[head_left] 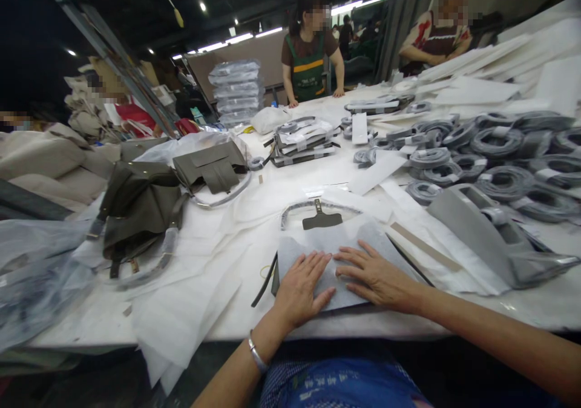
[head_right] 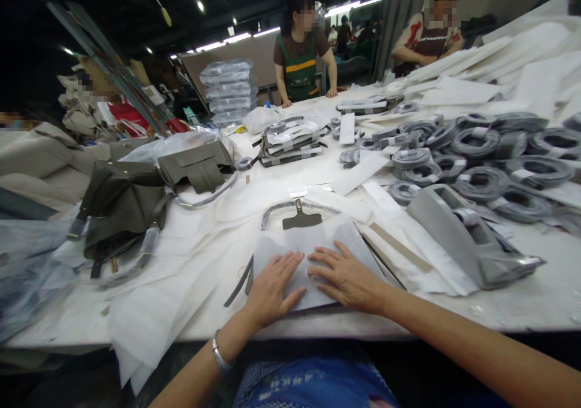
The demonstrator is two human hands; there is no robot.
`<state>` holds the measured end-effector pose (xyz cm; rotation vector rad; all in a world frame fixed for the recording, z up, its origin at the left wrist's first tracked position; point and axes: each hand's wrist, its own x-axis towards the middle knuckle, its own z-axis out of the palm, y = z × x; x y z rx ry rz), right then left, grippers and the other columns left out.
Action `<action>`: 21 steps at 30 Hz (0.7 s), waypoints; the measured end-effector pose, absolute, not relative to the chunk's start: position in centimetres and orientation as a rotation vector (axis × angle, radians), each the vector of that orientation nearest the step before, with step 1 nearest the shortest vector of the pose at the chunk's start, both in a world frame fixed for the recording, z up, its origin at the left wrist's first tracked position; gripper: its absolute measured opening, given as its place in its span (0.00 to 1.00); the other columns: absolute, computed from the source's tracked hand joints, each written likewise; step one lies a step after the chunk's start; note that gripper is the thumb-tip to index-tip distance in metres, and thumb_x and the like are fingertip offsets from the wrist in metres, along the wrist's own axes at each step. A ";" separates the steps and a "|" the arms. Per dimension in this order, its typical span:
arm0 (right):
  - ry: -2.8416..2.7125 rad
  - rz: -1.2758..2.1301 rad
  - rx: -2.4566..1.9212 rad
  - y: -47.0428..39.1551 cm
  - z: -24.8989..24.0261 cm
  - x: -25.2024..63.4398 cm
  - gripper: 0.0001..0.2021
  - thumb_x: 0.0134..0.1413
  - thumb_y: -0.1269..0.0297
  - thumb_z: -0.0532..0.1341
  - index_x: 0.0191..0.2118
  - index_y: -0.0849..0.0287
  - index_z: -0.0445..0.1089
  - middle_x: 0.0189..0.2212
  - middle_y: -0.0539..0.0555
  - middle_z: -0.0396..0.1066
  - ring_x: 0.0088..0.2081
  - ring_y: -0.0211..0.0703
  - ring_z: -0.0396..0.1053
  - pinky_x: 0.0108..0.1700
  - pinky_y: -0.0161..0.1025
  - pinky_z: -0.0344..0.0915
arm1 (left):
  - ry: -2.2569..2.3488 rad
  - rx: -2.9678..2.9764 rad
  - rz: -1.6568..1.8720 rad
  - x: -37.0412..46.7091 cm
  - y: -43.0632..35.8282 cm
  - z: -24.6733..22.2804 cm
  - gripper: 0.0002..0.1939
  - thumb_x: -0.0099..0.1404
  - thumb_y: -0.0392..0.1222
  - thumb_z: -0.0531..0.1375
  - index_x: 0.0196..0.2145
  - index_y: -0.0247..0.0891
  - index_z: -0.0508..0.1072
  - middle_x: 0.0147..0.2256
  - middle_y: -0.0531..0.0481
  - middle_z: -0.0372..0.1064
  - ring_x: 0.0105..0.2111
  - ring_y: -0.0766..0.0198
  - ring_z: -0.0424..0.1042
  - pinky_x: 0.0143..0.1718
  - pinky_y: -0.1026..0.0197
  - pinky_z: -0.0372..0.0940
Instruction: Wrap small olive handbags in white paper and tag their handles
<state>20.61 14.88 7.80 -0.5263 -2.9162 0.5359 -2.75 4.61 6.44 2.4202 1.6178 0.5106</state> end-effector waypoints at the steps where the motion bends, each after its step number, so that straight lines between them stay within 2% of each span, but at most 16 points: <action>1: -2.919 0.529 -0.519 14.9 7.8 20.6 0.17 0.66 0.56 0.54 0.57 0.48 0.68 0.64 0.56 0.61 0.66 0.56 0.54 0.66 0.68 0.40 | 1.615 2.421 0.515 -2.8 4.6 6.4 0.35 0.72 0.54 0.52 0.69 0.39 0.47 0.67 0.44 0.53 0.67 0.56 0.52 0.67 0.46 0.49; 5: -2.891 0.548 -0.485 14.9 7.7 20.9 0.17 0.67 0.56 0.54 0.57 0.48 0.68 0.63 0.56 0.62 0.66 0.53 0.56 0.67 0.65 0.41 | 1.618 2.422 0.527 -2.8 4.6 6.5 0.35 0.71 0.54 0.52 0.69 0.38 0.47 0.66 0.44 0.54 0.67 0.56 0.52 0.67 0.46 0.49; 10: -2.850 0.476 -0.459 14.8 6.9 21.3 0.23 0.68 0.58 0.54 0.66 0.49 0.59 0.63 0.56 0.64 0.64 0.51 0.59 0.68 0.62 0.42 | 1.632 2.444 0.479 -2.7 4.5 6.6 0.29 0.72 0.54 0.51 0.65 0.40 0.58 0.66 0.42 0.54 0.67 0.54 0.53 0.67 0.45 0.50; 14: -2.852 0.360 -0.466 14.3 6.4 21.0 0.20 0.69 0.63 0.52 0.62 0.54 0.64 0.59 0.56 0.68 0.63 0.51 0.62 0.67 0.61 0.43 | 1.633 2.471 0.379 -2.6 4.4 6.7 0.28 0.73 0.55 0.48 0.66 0.41 0.58 0.67 0.41 0.52 0.67 0.52 0.51 0.67 0.44 0.48; 17: -2.843 0.307 -0.488 14.1 6.4 20.8 0.19 0.68 0.63 0.52 0.61 0.53 0.66 0.57 0.55 0.70 0.61 0.50 0.64 0.67 0.59 0.46 | 1.578 2.506 0.276 -2.9 4.5 7.1 0.30 0.73 0.57 0.47 0.66 0.40 0.58 0.68 0.40 0.49 0.68 0.51 0.49 0.68 0.44 0.46; 19: -2.874 0.259 -0.457 14.1 6.6 21.0 0.21 0.68 0.62 0.53 0.64 0.53 0.62 0.60 0.54 0.68 0.63 0.49 0.62 0.67 0.58 0.46 | 1.532 2.535 0.225 -3.2 4.7 7.4 0.31 0.73 0.59 0.47 0.66 0.40 0.57 0.69 0.40 0.48 0.68 0.51 0.47 0.68 0.44 0.44; 21: -2.910 0.186 -0.444 14.1 6.7 21.4 0.26 0.67 0.60 0.54 0.68 0.52 0.55 0.64 0.54 0.61 0.66 0.51 0.56 0.68 0.58 0.46 | 1.516 2.556 0.206 -3.5 4.9 7.7 0.32 0.72 0.60 0.48 0.67 0.42 0.54 0.69 0.42 0.46 0.69 0.50 0.45 0.68 0.43 0.43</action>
